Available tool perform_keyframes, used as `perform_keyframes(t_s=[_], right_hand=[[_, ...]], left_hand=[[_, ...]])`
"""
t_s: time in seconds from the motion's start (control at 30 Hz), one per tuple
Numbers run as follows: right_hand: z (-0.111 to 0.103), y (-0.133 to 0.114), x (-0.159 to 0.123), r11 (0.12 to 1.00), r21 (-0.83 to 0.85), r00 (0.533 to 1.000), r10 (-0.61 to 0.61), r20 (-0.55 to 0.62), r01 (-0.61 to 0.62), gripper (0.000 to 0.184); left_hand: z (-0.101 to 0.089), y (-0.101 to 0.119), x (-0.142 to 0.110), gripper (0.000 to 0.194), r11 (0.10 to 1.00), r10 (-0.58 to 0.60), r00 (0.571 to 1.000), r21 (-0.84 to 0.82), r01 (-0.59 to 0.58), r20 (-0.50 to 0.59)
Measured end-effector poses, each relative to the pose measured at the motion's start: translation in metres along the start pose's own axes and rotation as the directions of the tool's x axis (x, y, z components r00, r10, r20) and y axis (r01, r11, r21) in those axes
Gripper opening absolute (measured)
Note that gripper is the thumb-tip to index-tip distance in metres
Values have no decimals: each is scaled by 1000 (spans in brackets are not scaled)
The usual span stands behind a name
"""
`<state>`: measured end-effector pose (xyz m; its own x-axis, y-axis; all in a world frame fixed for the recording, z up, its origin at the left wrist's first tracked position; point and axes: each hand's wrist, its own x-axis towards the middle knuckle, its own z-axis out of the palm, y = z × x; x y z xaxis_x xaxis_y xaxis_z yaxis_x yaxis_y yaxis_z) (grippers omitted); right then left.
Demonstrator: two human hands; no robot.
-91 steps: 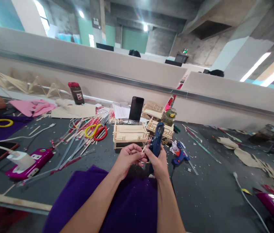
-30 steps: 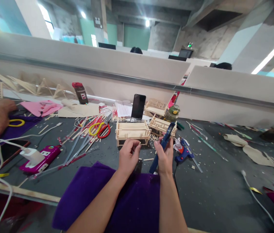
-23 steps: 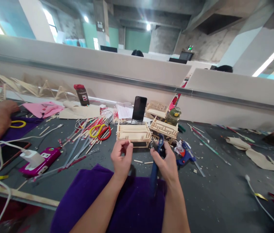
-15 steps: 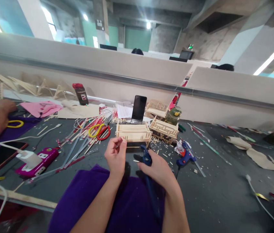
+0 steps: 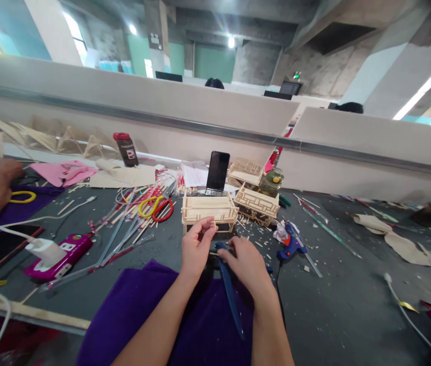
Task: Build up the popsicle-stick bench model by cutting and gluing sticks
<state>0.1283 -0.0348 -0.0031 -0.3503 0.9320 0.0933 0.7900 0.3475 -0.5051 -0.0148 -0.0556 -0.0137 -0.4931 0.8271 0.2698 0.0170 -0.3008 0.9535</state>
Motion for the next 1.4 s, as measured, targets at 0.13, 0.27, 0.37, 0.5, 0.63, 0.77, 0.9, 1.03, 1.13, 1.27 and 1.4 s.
perform_keyframes(t_s=[0.13, 0.27, 0.37, 0.5, 0.63, 0.77, 0.9, 1.03, 1.13, 1.27, 1.4], right_hand=[[-5, 3, 9, 922, 388, 964, 90, -249, 14, 25], [-2, -4, 14, 743, 649, 944, 73, -322, 164, 18], [3, -10, 15, 707, 679, 947, 40, -318, 199, 16], [4, -10, 16, 724, 664, 954, 25, -298, 188, 15], [-8, -2, 29, 769, 613, 909, 109, -403, 180, 19], [-18, 8, 48, 828, 527, 865, 111, -489, 191, 22], [-12, 12, 56, 866, 458, 854, 73, -515, 202, 25], [-4, 6, 55, 886, 384, 829, 0, -559, 258, 23], [-2, 1, 54, 900, 323, 830, -70, -553, 291, 21], [-2, 1, 54, 885, 366, 848, -57, -526, 286, 19], [-4, 3, 52, 879, 391, 882, -65, -466, 271, 17]], left_hand=[[0, 2, 1, 23, 994, -101, 992, -45, 105, 75], [1, 1, 1, 24, 980, -148, 974, -105, 167, 169], [2, -1, 0, 28, 969, -166, 957, -141, 203, 237], [5, -2, 0, 35, 948, -206, 943, -185, 259, 263], [6, -3, 1, 38, 950, -206, 957, -194, 245, 202], [4, -6, 4, 34, 961, -209, 972, -159, 225, 110], [0, -9, 5, 28, 976, -197, 978, -74, 202, 69], [1, -12, 6, 20, 994, -33, 998, 110, 28, 49], [6, -13, 9, 25, 976, 88, 993, 193, -101, 75], [16, -13, 14, 35, 975, 32, 989, 212, -62, 143], [24, -9, 25, 39, 984, -125, 977, 147, 100, 174]])
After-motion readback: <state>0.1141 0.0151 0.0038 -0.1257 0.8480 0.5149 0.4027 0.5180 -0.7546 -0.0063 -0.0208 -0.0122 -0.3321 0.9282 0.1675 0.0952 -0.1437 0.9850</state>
